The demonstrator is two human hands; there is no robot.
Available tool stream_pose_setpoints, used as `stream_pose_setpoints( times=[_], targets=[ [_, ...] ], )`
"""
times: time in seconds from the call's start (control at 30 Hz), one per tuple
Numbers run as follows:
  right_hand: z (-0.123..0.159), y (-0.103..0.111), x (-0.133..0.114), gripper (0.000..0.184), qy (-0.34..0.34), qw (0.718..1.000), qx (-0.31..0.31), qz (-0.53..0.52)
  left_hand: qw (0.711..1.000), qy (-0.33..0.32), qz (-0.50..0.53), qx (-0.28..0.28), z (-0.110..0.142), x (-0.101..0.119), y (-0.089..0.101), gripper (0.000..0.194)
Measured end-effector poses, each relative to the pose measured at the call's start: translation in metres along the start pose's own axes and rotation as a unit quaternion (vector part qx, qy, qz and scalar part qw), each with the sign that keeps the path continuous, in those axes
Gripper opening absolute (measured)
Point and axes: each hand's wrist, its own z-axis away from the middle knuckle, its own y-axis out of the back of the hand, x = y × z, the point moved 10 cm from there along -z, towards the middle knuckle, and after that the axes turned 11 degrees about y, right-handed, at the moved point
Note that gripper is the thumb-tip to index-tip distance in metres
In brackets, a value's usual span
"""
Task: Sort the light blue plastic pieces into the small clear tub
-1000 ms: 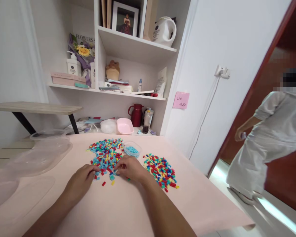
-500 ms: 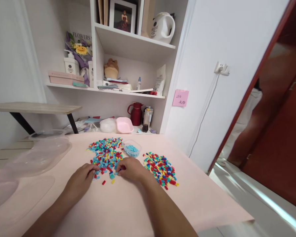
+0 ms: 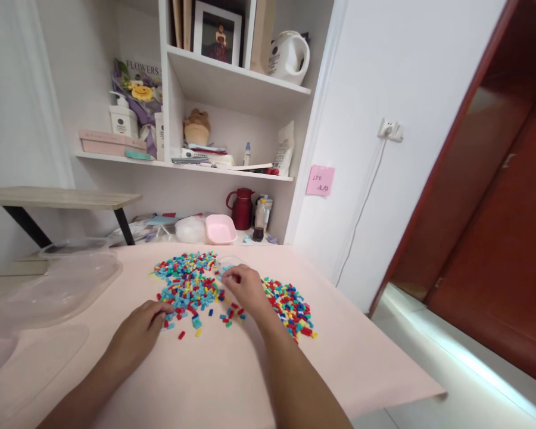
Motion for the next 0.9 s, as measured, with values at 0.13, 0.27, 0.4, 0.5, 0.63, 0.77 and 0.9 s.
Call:
stream_pose_setpoints(
  times=[0.13, 0.27, 0.4, 0.5, 0.63, 0.77, 0.9],
  targets=[
    [0.006, 0.039, 0.037, 0.031, -0.097, 0.984, 0.147, -0.003, 1.0, 0.004, -0.004, 0.007, -0.001, -0.002, 0.0, 0.03],
    [0.011, 0.049, 0.056, 0.036, -0.133, 0.974, 0.181, 0.026, 1.0, 0.002, -0.001, 0.013, -0.001, -0.002, 0.001, 0.03],
    [0.011, 0.044, 0.062, 0.036, -0.14, 0.976, 0.162, 0.034, 1.0, 0.001, 0.001, 0.008, -0.001, -0.002, 0.0, 0.03],
    [0.008, 0.041, 0.052, 0.037, -0.117, 0.98, 0.159, 0.014, 1.0, 0.002, 0.001, 0.002, -0.002, -0.001, -0.001, 0.03],
    [0.002, 0.016, 0.019, 0.029, -0.054, 0.995, 0.076, -0.04, 1.0, 0.003, -0.004, -0.001, 0.001, 0.003, 0.0, 0.031],
    [0.009, -0.036, -0.034, 0.014, 0.072, 0.986, -0.127, -0.075, 1.0, 0.0, -0.001, 0.007, 0.002, 0.004, 0.002, 0.031],
    [0.028, -0.07, -0.058, 0.023, 0.149, 0.952, -0.26, -0.066, 1.0, -0.002, -0.004, 0.009, 0.002, 0.004, 0.001, 0.03]
  ],
)
